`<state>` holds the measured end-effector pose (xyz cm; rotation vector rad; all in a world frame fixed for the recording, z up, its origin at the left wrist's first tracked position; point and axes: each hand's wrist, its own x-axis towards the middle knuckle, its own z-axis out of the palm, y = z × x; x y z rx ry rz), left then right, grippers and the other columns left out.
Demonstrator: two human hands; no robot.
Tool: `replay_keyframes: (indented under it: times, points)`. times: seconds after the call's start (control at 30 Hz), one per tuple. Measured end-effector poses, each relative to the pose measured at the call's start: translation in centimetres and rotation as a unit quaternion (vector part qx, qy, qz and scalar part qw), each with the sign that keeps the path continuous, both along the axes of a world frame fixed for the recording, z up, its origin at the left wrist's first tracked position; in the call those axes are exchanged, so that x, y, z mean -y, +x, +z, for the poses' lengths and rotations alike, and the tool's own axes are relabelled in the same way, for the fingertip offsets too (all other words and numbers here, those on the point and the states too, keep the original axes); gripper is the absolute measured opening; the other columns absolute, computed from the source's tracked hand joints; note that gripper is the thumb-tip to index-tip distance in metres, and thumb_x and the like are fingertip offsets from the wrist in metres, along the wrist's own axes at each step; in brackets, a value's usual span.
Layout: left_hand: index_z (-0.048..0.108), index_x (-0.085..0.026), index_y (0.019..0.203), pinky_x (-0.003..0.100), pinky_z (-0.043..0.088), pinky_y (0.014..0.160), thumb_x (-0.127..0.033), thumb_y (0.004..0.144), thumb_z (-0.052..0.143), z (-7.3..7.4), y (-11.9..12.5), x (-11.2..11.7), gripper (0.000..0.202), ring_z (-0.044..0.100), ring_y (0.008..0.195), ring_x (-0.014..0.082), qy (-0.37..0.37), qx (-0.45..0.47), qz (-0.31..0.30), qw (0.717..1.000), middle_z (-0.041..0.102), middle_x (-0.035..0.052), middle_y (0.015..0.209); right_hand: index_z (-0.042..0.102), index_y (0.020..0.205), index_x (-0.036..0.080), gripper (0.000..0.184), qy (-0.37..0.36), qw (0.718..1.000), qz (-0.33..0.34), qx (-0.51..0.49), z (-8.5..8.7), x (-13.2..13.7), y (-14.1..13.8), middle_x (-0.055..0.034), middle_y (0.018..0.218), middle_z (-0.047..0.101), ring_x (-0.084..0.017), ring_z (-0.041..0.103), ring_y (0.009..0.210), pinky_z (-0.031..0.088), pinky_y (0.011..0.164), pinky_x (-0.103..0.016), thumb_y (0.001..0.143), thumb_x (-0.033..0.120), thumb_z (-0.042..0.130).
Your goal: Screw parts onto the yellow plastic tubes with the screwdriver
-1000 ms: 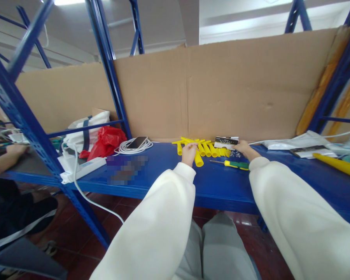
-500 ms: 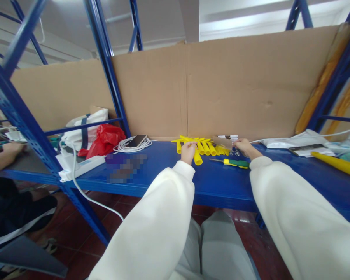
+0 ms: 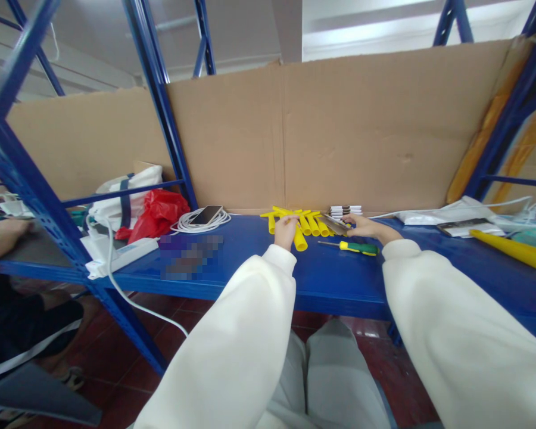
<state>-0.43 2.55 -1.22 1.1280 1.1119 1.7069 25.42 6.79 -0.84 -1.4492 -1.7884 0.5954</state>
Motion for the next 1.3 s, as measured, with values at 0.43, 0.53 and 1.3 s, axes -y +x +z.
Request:
replay_keyframes:
  times: [0.43,0.53,1.3]
  points:
    - [0.07,-0.018,0.066,0.03,0.051,0.081,-0.007,0.07,0.06,-0.3,-0.2,-0.5,0.015,0.064,0.075,0.0174,-0.001,-0.008,-0.008,1.0,0.066,0.0009,0.065,0.077,0.09,0.025,0.033,0.022,0.995,-0.01,0.094,-1.0,-0.6,-0.8,-0.0016,0.098,0.078,-0.027,0.068,0.106,0.051,0.097,-0.035,0.059,0.017,0.084]
    - [0.07,-0.018,0.067,0.031,0.051,0.084,-0.007,0.071,0.057,-0.4,-0.2,-0.5,0.018,0.066,0.077,0.0182,0.004,-0.007,-0.001,1.0,0.067,0.0016,0.067,0.074,0.085,0.022,0.015,0.049,0.991,-0.058,0.112,-0.8,-0.7,-0.9,-0.0038,0.087,0.078,-0.025,0.07,0.098,0.053,0.086,-0.029,0.071,0.019,0.076]
    - [0.071,-0.017,0.067,0.031,0.053,0.083,-0.007,0.072,0.056,-0.4,0.1,-0.1,0.018,0.067,0.077,0.0182,0.014,-0.017,-0.006,1.0,0.069,0.0029,0.069,0.055,0.121,0.026,0.037,-0.023,0.879,-0.28,-0.385,-2.1,-1.2,8.0,-0.0085,0.1,0.07,-0.022,0.074,0.088,0.064,0.066,-0.033,0.087,0.015,0.058]
